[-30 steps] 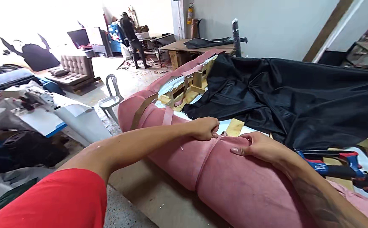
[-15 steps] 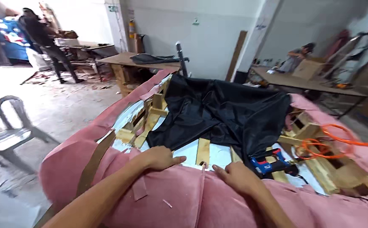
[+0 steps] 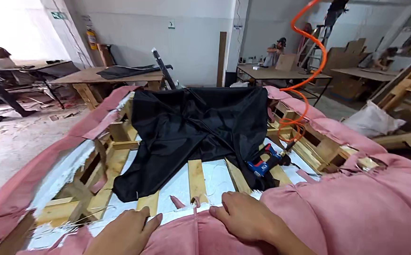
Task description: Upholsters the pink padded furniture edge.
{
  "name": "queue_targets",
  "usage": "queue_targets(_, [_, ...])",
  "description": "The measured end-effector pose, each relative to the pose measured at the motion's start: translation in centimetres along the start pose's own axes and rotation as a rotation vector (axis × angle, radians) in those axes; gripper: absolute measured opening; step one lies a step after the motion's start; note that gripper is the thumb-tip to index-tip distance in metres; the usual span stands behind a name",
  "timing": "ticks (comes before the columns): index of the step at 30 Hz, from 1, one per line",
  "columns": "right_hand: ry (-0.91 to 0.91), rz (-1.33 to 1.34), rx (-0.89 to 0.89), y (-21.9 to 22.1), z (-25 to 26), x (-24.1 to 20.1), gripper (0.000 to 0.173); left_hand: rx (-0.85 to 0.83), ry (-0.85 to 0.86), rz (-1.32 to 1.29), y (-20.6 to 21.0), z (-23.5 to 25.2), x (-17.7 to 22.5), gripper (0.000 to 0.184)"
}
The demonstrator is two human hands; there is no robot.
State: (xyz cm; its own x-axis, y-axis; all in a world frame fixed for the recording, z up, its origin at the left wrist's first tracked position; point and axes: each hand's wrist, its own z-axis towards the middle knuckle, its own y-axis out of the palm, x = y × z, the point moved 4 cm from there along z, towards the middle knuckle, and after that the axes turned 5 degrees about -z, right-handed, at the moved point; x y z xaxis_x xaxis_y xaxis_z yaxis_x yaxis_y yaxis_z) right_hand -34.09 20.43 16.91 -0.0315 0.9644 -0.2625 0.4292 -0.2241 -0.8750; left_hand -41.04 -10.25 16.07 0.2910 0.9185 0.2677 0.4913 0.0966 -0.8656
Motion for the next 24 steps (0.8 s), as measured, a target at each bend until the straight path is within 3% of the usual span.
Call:
queue_targets(4, [-0.061, 0.016, -0.018, 0.3, -2.1, 1.1, 0.083, 0.068, -0.011, -0.022, 1.9, -1.5, 0.5, 0.086])
queue_targets(7, [-0.041, 0.065, -0.026, -0.1, -2.6, 1.1, 0.08, 0.08, -0.047, -0.061, 0.9, -2.6, 2.3, 0.072])
queue_targets(10, [-0.071, 0.038, 0.045, 1.7, -4.5, 0.7, 0.072, 0.108, -0.064, -0.041, 2.5, -4.9, 3.6, 0.055])
queue_targets(14, [-0.111, -0.029, 0.049, 2.7, -6.5, 1.2, 0.074, 0.131, -0.107, -0.088, 3.8, -8.3, 4.6, 0.058])
queue_targets(19, [-0.169, -0.063, 0.057, 4.6, -7.9, 1.6, 0.075, 0.261, 0.001, -0.1, 5.7, -12.7, 5.6, 0.064])
queue_targets(24, [-0.082, 0.001, 0.091, 4.2, -7.7, 1.9, 0.075, 0.468, 0.132, -0.148, 5.6, -12.9, 5.1, 0.057])
